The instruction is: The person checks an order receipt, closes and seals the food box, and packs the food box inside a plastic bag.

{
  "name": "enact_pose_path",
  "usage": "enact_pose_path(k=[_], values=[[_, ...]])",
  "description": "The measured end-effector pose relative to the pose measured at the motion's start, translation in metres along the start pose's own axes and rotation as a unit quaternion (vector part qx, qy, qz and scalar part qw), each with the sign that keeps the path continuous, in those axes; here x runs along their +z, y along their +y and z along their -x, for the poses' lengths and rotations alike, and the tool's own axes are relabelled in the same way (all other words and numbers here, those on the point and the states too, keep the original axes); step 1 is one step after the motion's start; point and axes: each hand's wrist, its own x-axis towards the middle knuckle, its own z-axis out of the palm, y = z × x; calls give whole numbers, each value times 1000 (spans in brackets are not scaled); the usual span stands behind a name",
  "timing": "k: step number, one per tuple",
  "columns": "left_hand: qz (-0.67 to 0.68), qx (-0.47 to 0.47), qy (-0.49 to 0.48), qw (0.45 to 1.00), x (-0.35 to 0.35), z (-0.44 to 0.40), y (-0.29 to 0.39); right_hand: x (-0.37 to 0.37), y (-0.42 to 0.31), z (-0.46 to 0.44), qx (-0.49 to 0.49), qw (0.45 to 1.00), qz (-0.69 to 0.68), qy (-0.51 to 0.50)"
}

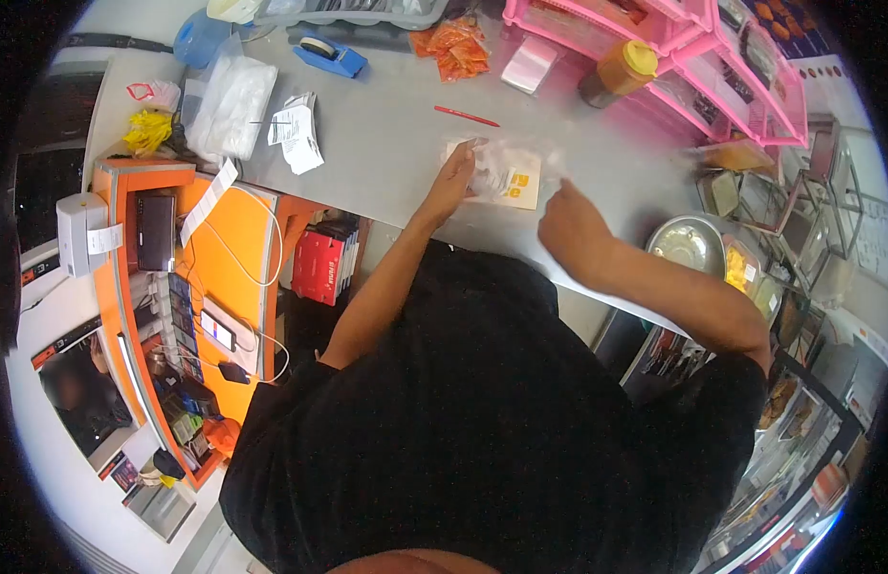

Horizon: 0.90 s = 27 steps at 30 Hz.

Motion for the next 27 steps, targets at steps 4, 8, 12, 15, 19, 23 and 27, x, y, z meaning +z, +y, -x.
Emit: enact_pose_path(k=[4, 8, 12, 15, 19, 23, 27], values=[[23, 23, 2, 999, 0, -4, -7, -42, 17, 1, -77, 980, 64, 173], [8, 11, -22, 1000, -1, -1, -4, -37, 58, -38, -4, 992, 41, 119], [30, 8, -25, 999, -3, 4, 3, -35, 79, -71, -133, 978, -69, 148], [96, -37, -37, 994, -10, -5, -28, -20, 76, -96, -157, 946, -224, 176], [193, -31, -43, 980, -22, 8, -14, -4, 78, -112, -140, 925, -298, 192], [250, -40, -25, 967, -24, 18, -27, 5, 75, -110, -179, 951, -152, 200], [267, -48, -5, 963, -24, 14, -31, 12, 71, -109, -221, 966, -18, 136]])
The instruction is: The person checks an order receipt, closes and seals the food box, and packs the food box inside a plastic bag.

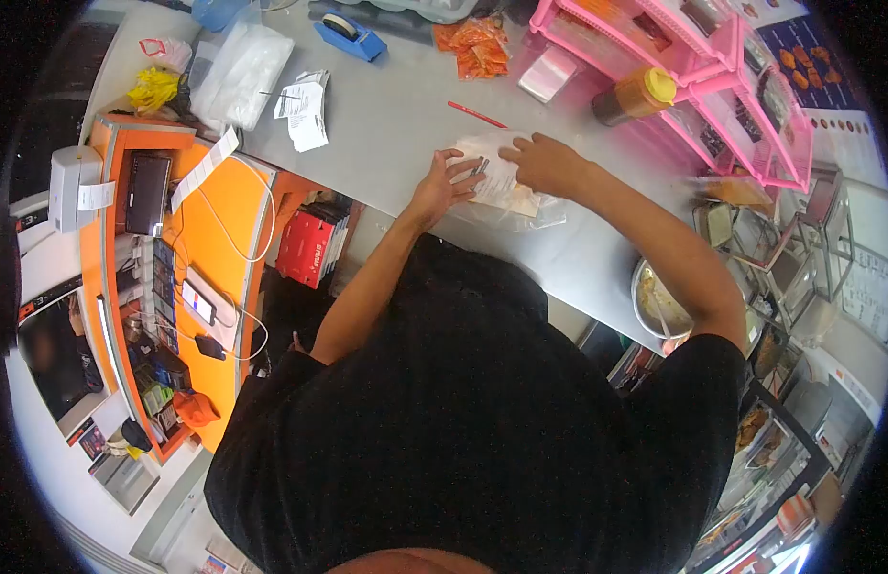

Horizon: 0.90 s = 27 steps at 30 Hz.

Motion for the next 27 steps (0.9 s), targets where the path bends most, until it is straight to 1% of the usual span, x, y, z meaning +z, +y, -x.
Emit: enact_pose_path(k=[3, 6, 8, 9, 11, 12, 15, 18, 19, 20, 21, 22, 25, 27], values=[[-91, -18, 42, 995, 10, -1, 6, 3, -2, 5, -14, 997, -28, -69], [-146, 11, -2, 989, 11, 0, 2, -44, -11, 7, 26, 991, -131, -7], [-221, 125, -36, 967, 3, -9, -15, -74, -13, 10, 35, 988, -111, 105], [-257, 181, -52, 948, 1, -12, -23, -82, -15, 11, 40, 981, -102, 160], [-365, 251, 5, 897, 18, 8, -7, -80, -23, 13, 70, 975, -143, 156], [-417, 283, 34, 863, 28, 20, 3, -80, -27, 13, 86, 971, -163, 155], [-478, 448, 148, 741, 53, 37, 13, -91, -35, 17, 98, 959, -170, 205], [-477, 434, 88, 759, 67, 13, 4, -105, -45, 9, 126, 931, -150, 310], [-436, 418, 88, 792, 67, -6, -17, -106, -42, 9, 143, 926, -153, 313], [-395, 401, 89, 822, 60, -33, -51, -108, -36, 7, 160, 922, -155, 317], [-353, 384, 90, 849, 53, -52, -67, -108, -32, 5, 175, 917, -156, 322], [-398, 323, 66, 856, 49, -60, -55, -109, -30, 5, 200, 912, -159, 322], [-256, 345, 33, 902, 33, -49, -59, -82, -17, 11, 257, 897, -214, 289], [-376, 364, 37, 851, 25, -44, -48, -23, 16, 15, 257, 808, -396, 354]])
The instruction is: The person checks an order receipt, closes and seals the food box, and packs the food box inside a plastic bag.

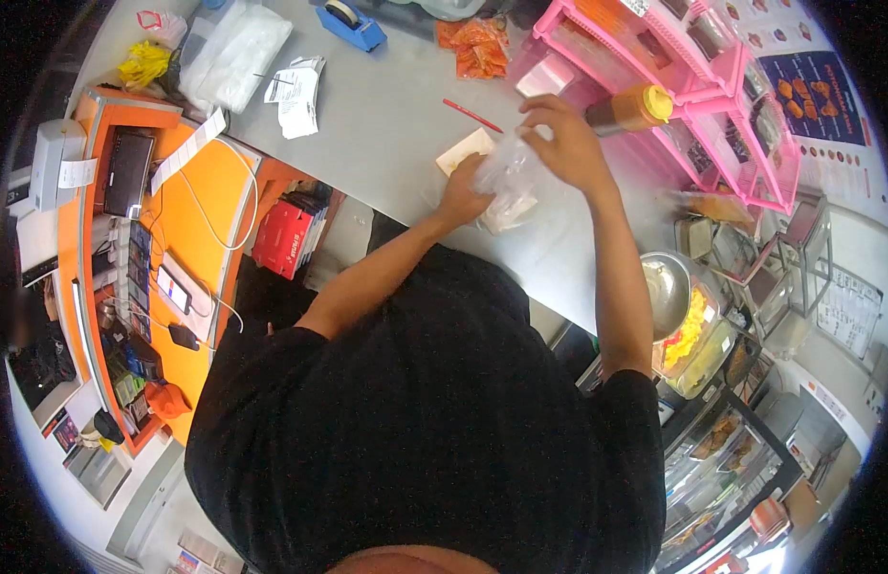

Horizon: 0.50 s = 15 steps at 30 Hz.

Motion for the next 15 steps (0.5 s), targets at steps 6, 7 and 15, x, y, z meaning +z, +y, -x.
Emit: enact_pose_path(k=[6, 7, 15], values=[[-148, -50, -80, 984, -20, 9, 15, 35, 69, 33, 377, 841, -386, 51], [-179, -55, -112, 976, -25, 8, 24, 37, 64, 34, 394, 830, -390, 60], [-142, 141, -53, 978, -11, -9, 30, 27, 65, 65, 197, 800, -567, -2]])
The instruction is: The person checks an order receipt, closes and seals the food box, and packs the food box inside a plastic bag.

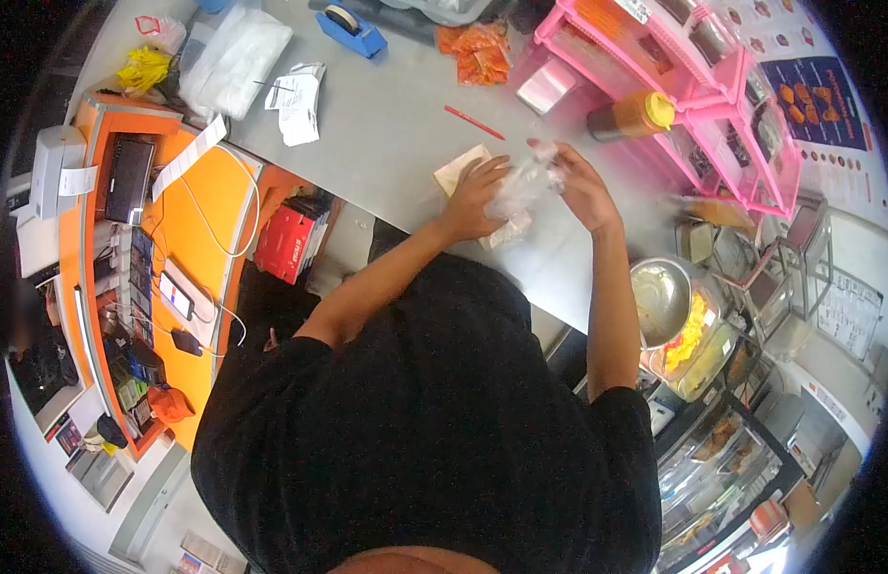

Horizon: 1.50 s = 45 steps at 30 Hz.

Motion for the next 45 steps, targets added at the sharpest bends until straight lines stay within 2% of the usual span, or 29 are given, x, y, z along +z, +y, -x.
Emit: enact_pose_path(k=[1, 4, 5, 6, 7, 8, 13, 14, 17, 18, 21, 22, 24, 25, 26, 27, 29, 30, 32, 33, 35, 36, 38, 39, 41, 44, 45], values=[[60, 3, 23, 998, 3, -1, 3, 7, 0, 12, -51, 995, -59, -59], [146, -146, -1, 978, 16, 8, -10, 22, 8, 22, -96, 962, -231, -105], [112, -130, 11, 985, 23, 10, -15, 30, 19, 20, -49, 997, -52, 15], [77, -114, 21, 990, 30, 12, -21, 40, 31, 15, 0, 983, 129, 134], [44, -101, 28, 994, 33, 16, -22, 52, 38, 10, -19, 960, 270, 75], [65, -111, 1, 992, 36, 23, -23, 63, 47, 9, -35, 915, 403, 17], [134, -98, -85, 982, 22, 25, -15, 78, 73, 7, -103, 885, 451, 55], [163, -60, -37, 984, 33, 31, -27, 86, 77, 11, -114, 882, 453, 60], [75, 29, -117, 990, 30, 32, -28, 122, 62, 29, -156, 862, 479, 62], [70, 57, -22, 996, 32, 31, -29, 121, 70, 23, -207, 871, 442, 58], [51, 9, -37, 998, 32, 18, -26, 110, 74, 33, -134, 869, 476, -25], [61, 8, -34, 998, 13, 11, -3, 102, 72, 33, -135, 874, 467, -9], [150, -55, -16, 987, 17, 17, -10, 78, 65, 33, -138, 883, 447, 24], [194, -86, -10, 977, 9, 12, -5, 71, 41, 29, -89, 914, 396, 13], [239, -173, -30, 955, -3, 8, -1, 70, 26, 23, -73, 950, 304, 17], [308, -223, -12, 925, -10, 1, 9, 69, 17, 20, -56, 976, 209, 20], [434, -313, 29, 845, -19, -7, 18, 57, 26, 20, -72, 993, 92, -24], [427, -323, 17, 844, -19, -4, 17, 52, 34, 15, -80, 995, 34, -53], [407, -339, 1, 848, -21, 2, 8, 50, 59, 14, -47, 996, -18, 72], [378, -322, -6, 868, -29, 0, 14, 48, 79, 20, -26, 990, -45, 133], [317, -289, -23, 903, -48, -8, 36, 34, 133, 29, 80, 987, -70, 122], [268, -266, -23, 926, -53, -9, 45, 24, 162, 29, 77, 947, -308, -38], [166, -215, -33, 962, -60, -9, 56, 35, 177, 21, 11, 910, -404, -93], [208, -219, 2, 953, -61, -6, 55, 43, 182, 17, -18, 884, -451, -124], [293, -220, 64, 928, -62, -1, 51, 55, 184, -3, -59, 898, -416, -129], [364, -293, 3, 884, -94, 3, 36, 75, 169, -21, -102, 922, -359, -97], [315, -237, 63, 917, -105, -4, 39, 85, 156, -27, -101, 933, -337, -72]])
